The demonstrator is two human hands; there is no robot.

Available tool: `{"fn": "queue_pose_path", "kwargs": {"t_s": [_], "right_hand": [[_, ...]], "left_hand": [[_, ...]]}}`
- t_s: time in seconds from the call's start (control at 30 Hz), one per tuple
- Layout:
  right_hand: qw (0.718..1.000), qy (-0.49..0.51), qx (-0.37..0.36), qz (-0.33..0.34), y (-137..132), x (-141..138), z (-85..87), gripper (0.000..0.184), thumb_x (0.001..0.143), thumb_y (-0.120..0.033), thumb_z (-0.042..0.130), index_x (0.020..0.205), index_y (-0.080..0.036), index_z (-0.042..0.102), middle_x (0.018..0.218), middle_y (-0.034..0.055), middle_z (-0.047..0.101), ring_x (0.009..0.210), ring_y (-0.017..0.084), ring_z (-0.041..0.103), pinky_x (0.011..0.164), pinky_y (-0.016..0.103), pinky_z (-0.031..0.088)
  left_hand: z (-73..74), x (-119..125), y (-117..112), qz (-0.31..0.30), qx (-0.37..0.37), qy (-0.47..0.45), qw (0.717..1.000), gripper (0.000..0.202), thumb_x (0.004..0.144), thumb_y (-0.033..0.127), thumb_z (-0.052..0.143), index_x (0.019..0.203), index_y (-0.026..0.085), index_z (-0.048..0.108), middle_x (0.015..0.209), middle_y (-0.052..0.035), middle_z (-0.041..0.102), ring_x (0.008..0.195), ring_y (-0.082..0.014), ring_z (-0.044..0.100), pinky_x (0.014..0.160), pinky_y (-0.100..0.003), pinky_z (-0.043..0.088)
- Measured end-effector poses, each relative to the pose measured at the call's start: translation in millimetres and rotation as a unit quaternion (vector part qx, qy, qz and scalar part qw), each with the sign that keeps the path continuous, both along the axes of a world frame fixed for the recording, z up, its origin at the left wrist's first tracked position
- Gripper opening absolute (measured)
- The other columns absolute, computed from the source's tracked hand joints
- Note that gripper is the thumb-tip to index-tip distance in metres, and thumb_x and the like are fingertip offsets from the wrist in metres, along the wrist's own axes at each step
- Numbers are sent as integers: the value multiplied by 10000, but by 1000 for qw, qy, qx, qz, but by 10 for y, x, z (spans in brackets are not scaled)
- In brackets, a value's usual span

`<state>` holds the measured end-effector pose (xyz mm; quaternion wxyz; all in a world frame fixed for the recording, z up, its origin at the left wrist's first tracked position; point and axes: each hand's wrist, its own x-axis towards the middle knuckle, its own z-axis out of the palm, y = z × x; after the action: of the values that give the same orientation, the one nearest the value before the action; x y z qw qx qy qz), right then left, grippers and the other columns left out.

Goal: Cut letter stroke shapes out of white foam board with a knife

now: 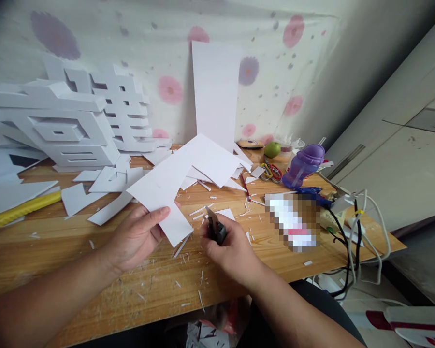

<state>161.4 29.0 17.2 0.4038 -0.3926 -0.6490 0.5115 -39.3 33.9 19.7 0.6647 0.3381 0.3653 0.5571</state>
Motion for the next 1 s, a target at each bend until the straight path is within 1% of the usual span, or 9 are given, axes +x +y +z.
{"fn": "queue_pose_path", "kwargs": {"t_s": [0.13,0.3,0.43,0.57,0.67,0.77,0.8,0.87,1.0], "right_hand": [[999,7,-34,-2,-24,-46,16,151,783,-309,667,846,-183,614,657,-33,530,539,102,465,498,247,373],[996,39,-84,11,-81,-160,33,280,766,-437,719,758,-178,611,562,-55,486,495,89,423,465,230,324],[986,98,-134,-15,-107,-245,-17,348,704,-468,764,704,-175,577,528,-59,481,466,80,410,462,222,310],[985,109,-132,-13,-124,-280,-47,351,697,-462,759,679,-176,558,517,-56,476,462,80,408,464,220,314],[990,85,-113,4,-135,-248,-8,309,720,-430,727,687,-174,558,518,-56,468,469,82,403,466,221,313],[996,48,-81,11,-111,-147,55,235,720,-347,720,681,-168,573,545,-46,486,488,85,415,473,222,329],[996,49,-70,-9,-87,-95,71,210,708,-317,729,689,-166,585,569,-42,500,497,85,424,478,222,339],[991,86,-49,-88,-9,32,92,195,681,-285,759,737,-165,615,616,-36,530,505,83,449,481,218,355],[942,200,6,-268,209,341,131,324,688,-338,809,912,-180,638,591,-54,533,478,76,465,463,205,355]], "left_hand": [[20,18,-18,2,5,-18,1000,220,705,265,805,862,160,691,788,-26,705,697,-147,635,621,-243,544],[51,52,-51,-9,20,-21,1000,240,738,303,781,887,144,683,827,-61,735,731,-193,671,692,-317,569],[55,61,-72,-12,37,-19,999,237,744,341,776,851,147,691,775,-42,727,680,-181,664,664,-293,557],[41,50,-55,-18,23,-42,999,221,753,334,773,847,154,687,795,-42,730,722,-182,667,672,-284,559],[23,31,-21,12,32,-64,997,202,760,301,773,880,164,688,857,-41,729,766,-172,659,672,-269,556],[2,7,10,21,33,-37,999,193,757,298,775,864,159,694,809,-39,722,701,-161,638,618,-259,535],[-6,-1,18,17,31,-23,999,189,750,300,781,837,156,696,770,-37,718,671,-157,629,602,-253,523],[-22,-19,29,2,25,2,1000,191,734,310,791,793,152,701,717,-40,711,647,-158,619,600,-252,505],[-43,-59,43,-23,23,42,999,216,746,342,772,851,158,729,831,-86,745,744,-201,647,676,-290,505]]}}
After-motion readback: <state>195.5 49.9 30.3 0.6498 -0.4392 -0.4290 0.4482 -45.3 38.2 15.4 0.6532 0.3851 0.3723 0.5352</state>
